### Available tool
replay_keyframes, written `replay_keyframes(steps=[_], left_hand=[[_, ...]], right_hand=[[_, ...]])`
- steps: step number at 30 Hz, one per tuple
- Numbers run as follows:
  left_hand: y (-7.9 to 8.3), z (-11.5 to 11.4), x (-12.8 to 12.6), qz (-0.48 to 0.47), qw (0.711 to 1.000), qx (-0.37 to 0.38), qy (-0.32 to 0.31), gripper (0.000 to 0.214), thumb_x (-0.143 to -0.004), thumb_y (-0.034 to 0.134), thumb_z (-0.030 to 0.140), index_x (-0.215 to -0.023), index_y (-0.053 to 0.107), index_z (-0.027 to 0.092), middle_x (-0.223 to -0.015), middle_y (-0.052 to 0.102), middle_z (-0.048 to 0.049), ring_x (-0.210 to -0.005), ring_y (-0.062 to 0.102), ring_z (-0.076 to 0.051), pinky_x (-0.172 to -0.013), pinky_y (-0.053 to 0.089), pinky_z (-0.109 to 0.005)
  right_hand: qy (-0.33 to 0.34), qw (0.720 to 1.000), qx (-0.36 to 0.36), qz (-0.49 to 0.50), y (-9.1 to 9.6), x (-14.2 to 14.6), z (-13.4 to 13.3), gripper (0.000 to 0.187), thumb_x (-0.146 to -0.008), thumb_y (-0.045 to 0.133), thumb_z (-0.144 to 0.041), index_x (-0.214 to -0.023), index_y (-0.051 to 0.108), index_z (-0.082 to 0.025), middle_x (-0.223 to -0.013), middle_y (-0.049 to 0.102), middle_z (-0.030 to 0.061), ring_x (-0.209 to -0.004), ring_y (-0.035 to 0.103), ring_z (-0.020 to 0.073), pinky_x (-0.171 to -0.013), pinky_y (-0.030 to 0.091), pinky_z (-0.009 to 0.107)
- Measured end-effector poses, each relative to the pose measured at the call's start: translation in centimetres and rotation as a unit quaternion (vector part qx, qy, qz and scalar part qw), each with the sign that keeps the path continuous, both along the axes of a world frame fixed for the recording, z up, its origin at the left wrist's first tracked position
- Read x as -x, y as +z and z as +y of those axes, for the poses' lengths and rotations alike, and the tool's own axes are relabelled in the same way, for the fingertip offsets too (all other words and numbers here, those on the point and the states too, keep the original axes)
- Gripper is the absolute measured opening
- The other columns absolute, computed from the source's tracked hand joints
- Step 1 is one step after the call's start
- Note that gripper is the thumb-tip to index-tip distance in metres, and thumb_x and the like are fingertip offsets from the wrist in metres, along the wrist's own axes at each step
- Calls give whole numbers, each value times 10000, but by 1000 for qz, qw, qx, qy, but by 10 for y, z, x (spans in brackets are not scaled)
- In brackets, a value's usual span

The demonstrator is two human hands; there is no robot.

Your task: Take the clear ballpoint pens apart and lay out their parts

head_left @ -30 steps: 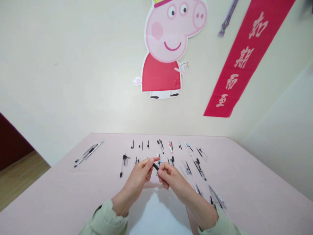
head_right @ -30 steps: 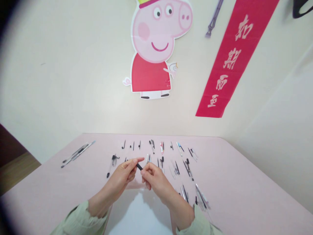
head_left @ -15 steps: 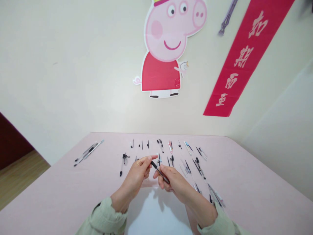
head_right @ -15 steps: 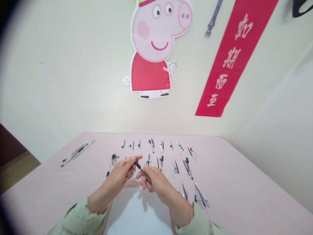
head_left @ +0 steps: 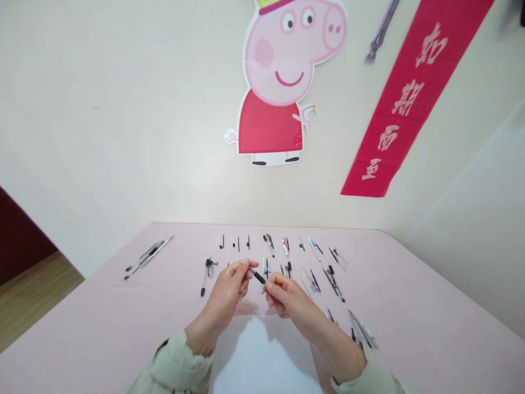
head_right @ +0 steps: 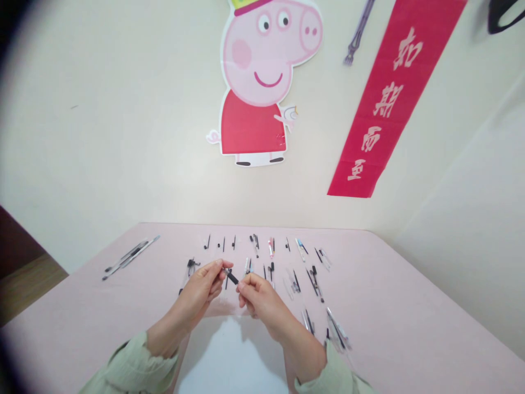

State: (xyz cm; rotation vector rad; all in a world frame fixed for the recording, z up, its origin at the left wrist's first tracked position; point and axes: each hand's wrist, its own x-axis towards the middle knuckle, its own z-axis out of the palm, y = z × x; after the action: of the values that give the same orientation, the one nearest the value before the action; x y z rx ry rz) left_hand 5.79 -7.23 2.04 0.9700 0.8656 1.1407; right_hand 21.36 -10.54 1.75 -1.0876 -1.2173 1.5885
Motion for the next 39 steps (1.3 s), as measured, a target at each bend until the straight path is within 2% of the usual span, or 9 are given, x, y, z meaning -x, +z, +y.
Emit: replay_keyframes(steps=[4, 11, 15, 18, 23, 27, 32, 36, 39], left_hand=[[-5, 4, 2, -7, 1000, -11, 13, 432, -749, 615, 548, -850, 623, 128, -658, 492, 45, -410, 223, -7, -391, 111, -188], [-2, -1, -1, 20, 1000, 0, -12, 430, -736, 650, 504, -932, 659, 122, -682, 498, 37, -421, 236, -10, -403, 122, -206], [-2, -1, -2, 23, 1000, -4, -1, 446, -724, 665, 493, -960, 664, 115, -679, 492, 37, -421, 251, -9, -400, 127, -201], [-4, 5, 1, 2, 998, -21, 53, 431, -719, 674, 490, -931, 659, 115, -672, 510, 36, -412, 253, -3, -388, 131, -191], [-1, 18, 15, -50, 976, -56, 205, 399, -674, 720, 471, -873, 642, 134, -655, 530, 46, -403, 274, 2, -372, 174, -169], [1, 25, 24, -69, 965, -67, 246, 359, -684, 717, 452, -833, 632, 136, -684, 561, 34, -410, 290, 2, -366, 191, -156], [-2, 17, 14, -65, 980, -40, 183, 375, -685, 715, 452, -852, 634, 126, -671, 565, 31, -397, 286, 4, -355, 166, -159], [-2, 2, -2, -44, 994, -18, 99, 380, -709, 695, 457, -872, 634, 119, -646, 550, 34, -393, 277, 4, -362, 147, -163], [-1, -6, -9, -34, 997, -4, 68, 388, -717, 684, 465, -879, 631, 116, -644, 536, 36, -397, 279, 3, -366, 145, -166]], right_hand=[[-15, 1000, -14, -16, -3, -3, 3, 324, -755, 624, -476, -744, 461, -196, -590, 547, -54, -377, 245, 34, -378, 131, 198], [-30, 1000, -5, -7, 0, -2, 2, 306, -757, 620, -455, -745, 452, -199, -575, 534, -65, -376, 234, 31, -381, 124, 195], [-26, 1000, -2, -15, -1, 0, 1, 277, -769, 600, -434, -753, 448, -202, -563, 528, -69, -369, 241, 34, -375, 128, 198], [-18, 999, -3, -37, -2, -2, 2, 263, -786, 580, -436, -763, 454, -207, -538, 511, -77, -363, 228, 38, -376, 127, 200], [17, 993, -26, -118, 5, -18, 8, 227, -790, 578, -405, -767, 485, -199, -538, 509, -66, -384, 254, 48, -391, 149, 203], [-20, 985, -45, -167, 13, -35, 14, 213, -808, 541, -403, -779, 506, -195, -531, 469, -70, -399, 233, 58, -404, 147, 211], [-99, 961, -148, -211, 13, -33, 15, 231, -812, 545, -406, -737, 527, -188, -534, 325, -79, -483, 286, 87, -468, 200, 224], [-74, 938, -199, -274, 8, -22, 9, 190, -806, 563, -342, -707, 551, -181, -550, 310, -73, -524, 314, 96, -507, 219, 234], [-46, 942, -197, -269, 6, -16, 5, 222, -814, 543, -311, -637, 511, -182, -546, 339, -68, -528, 330, 97, -515, 230, 233]])
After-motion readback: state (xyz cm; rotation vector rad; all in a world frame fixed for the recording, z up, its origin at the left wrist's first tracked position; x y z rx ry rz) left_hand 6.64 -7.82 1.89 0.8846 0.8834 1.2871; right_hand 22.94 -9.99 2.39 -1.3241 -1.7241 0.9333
